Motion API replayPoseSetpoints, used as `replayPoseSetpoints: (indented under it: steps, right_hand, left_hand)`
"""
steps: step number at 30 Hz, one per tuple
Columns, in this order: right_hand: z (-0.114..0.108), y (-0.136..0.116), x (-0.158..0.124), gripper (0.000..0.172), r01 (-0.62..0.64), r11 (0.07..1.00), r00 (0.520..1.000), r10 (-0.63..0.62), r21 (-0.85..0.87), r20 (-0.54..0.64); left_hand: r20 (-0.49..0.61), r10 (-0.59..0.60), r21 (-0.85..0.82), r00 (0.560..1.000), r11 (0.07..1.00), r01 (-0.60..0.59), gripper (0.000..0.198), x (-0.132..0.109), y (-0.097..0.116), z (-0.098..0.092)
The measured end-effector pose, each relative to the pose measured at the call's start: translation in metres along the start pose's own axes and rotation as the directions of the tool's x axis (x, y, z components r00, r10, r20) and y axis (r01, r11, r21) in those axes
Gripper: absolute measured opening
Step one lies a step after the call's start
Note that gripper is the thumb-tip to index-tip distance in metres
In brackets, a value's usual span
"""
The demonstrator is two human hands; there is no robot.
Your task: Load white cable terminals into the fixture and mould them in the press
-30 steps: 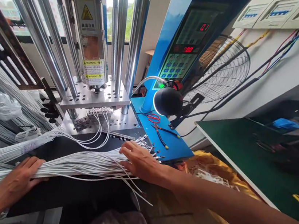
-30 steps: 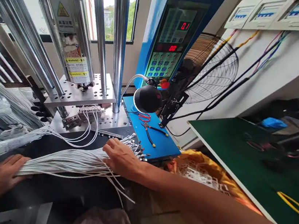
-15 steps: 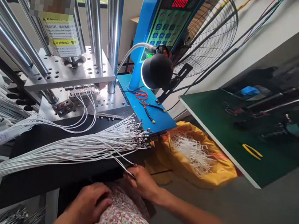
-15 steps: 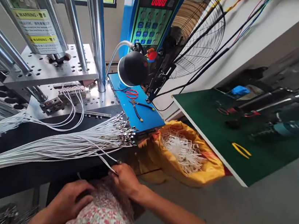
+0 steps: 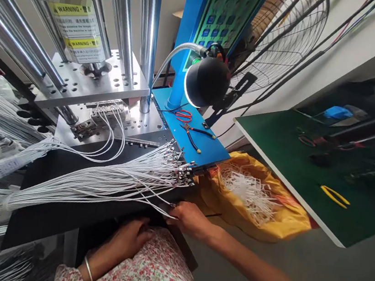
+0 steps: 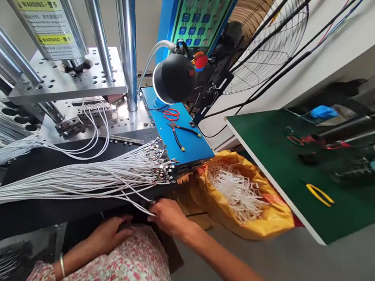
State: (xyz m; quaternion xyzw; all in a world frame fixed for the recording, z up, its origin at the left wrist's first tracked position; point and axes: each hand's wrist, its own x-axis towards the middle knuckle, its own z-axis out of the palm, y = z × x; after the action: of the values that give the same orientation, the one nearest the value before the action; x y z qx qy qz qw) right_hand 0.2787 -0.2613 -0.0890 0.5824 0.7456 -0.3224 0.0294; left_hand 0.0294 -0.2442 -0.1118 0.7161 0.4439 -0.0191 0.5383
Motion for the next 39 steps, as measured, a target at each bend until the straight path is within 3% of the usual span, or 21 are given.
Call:
replayPoseSetpoints:
  steps: [3, 5, 6, 7, 9, 10, 11, 12, 13, 15, 17, 20, 23, 26, 29, 32, 34, 37, 39]
  right_hand:
    - [-0.043, 0.010, -0.014, 0.032, 0.100, 0.949, 0.991, -0.123, 0.298, 0.058]
    - [-0.073, 0.019, -0.020, 0.040, 0.060, 0.910, 0.996, -0.083, 0.411, 0.037]
    - [-0.086, 0.022, -0.020, 0.039, 0.046, 0.917, 0.999, -0.045, 0.397, -0.012]
    - [-0.095, 0.023, -0.020, 0.036, 0.027, 0.942, 0.995, 0.006, 0.335, -0.096]
    - [-0.102, 0.017, -0.016, 0.026, -0.040, 0.994, 0.935, 0.073, 0.102, -0.348]
    - [-0.100, 0.009, -0.014, 0.028, -0.080, 0.997, 0.877, 0.059, -0.023, -0.477]
    - [-0.095, -0.002, -0.011, 0.033, -0.105, 0.986, 0.814, 0.013, -0.126, -0.581]
    - [-0.088, -0.015, -0.007, 0.037, -0.104, 0.974, 0.755, -0.056, -0.203, -0.654]
    - [-0.079, -0.030, -0.003, 0.039, -0.056, 0.964, 0.711, -0.144, -0.260, -0.688]
    - [-0.060, -0.058, 0.010, 0.041, 0.087, 0.940, 0.665, -0.301, -0.329, -0.683]
    - [-0.046, -0.074, 0.028, 0.054, 0.156, 0.907, 0.675, -0.387, -0.391, -0.628]
    - [-0.049, -0.069, 0.060, 0.078, 0.155, 0.899, 0.705, -0.391, -0.410, -0.592]
    - [-0.078, -0.045, 0.083, 0.068, 0.166, 0.909, 0.760, -0.365, -0.383, -0.537]
    - [-0.115, -0.027, 0.091, 0.047, 0.207, 0.898, 0.831, -0.371, -0.389, -0.414]
    - [-0.137, -0.023, 0.089, 0.062, 0.309, 0.908, 0.863, -0.392, -0.282, -0.319]
    - [-0.136, -0.031, 0.090, 0.078, 0.418, 0.902, 0.844, -0.430, -0.108, -0.320]
    - [-0.128, -0.038, 0.094, 0.063, 0.400, 0.914, 0.851, -0.398, -0.066, -0.342]
    - [-0.121, -0.044, 0.104, 0.026, 0.286, 0.955, 0.886, -0.295, -0.079, -0.357]
    - [-0.130, -0.042, 0.105, 0.024, 0.234, 0.971, 0.909, -0.238, -0.054, -0.341]
  left_hand:
    - [-0.073, -0.006, 0.070, 0.997, 0.998, 0.011, 0.046, -0.032, 0.001, -0.027]
    - [-0.099, 0.090, 0.039, 0.991, 0.996, -0.086, 0.033, -0.058, 0.006, -0.057]
    - [-0.184, 0.139, 0.033, 0.973, 0.990, -0.135, 0.026, -0.070, 0.009, -0.075]
    - [-0.327, 0.185, 0.060, 0.927, 0.983, -0.175, 0.022, -0.080, 0.012, -0.094]
    - [-0.605, 0.294, 0.238, 0.740, 0.954, -0.185, 0.019, -0.089, 0.015, -0.132]
    - [-0.658, 0.360, 0.349, 0.661, 0.924, -0.156, 0.022, -0.088, 0.016, -0.149]
    - [-0.652, 0.423, 0.444, 0.629, 0.886, -0.135, 0.029, -0.083, 0.017, -0.163]
    - [-0.606, 0.469, 0.514, 0.642, 0.847, -0.133, 0.038, -0.074, 0.018, -0.174]
    - [-0.534, 0.497, 0.564, 0.684, 0.812, -0.150, 0.047, -0.062, 0.020, -0.182]
    - [-0.368, 0.514, 0.612, 0.775, 0.762, -0.214, 0.058, -0.033, 0.025, -0.190]
    - [-0.234, 0.505, 0.622, 0.831, 0.734, -0.271, 0.052, -0.005, 0.033, -0.190]
    - [-0.172, 0.466, 0.553, 0.868, 0.775, -0.307, 0.030, 0.023, 0.045, -0.184]
    - [-0.230, 0.368, 0.388, 0.901, 0.884, -0.262, 0.036, 0.034, 0.054, -0.179]
    - [-0.314, 0.274, 0.209, 0.909, 0.954, -0.215, 0.034, 0.039, 0.059, -0.180]
    - [-0.382, 0.246, 0.130, 0.891, 0.969, -0.212, 0.029, 0.041, 0.062, -0.185]
    - [-0.353, 0.241, 0.120, 0.904, 0.970, -0.212, 0.030, 0.042, 0.067, -0.189]
    - [-0.337, 0.235, 0.111, 0.912, 0.972, -0.209, 0.031, 0.041, 0.071, -0.191]
    - [-0.397, 0.237, 0.108, 0.887, 0.971, -0.212, 0.032, 0.042, 0.073, -0.192]
    - [-0.433, 0.239, 0.103, 0.869, 0.971, -0.216, 0.032, 0.043, 0.072, -0.191]
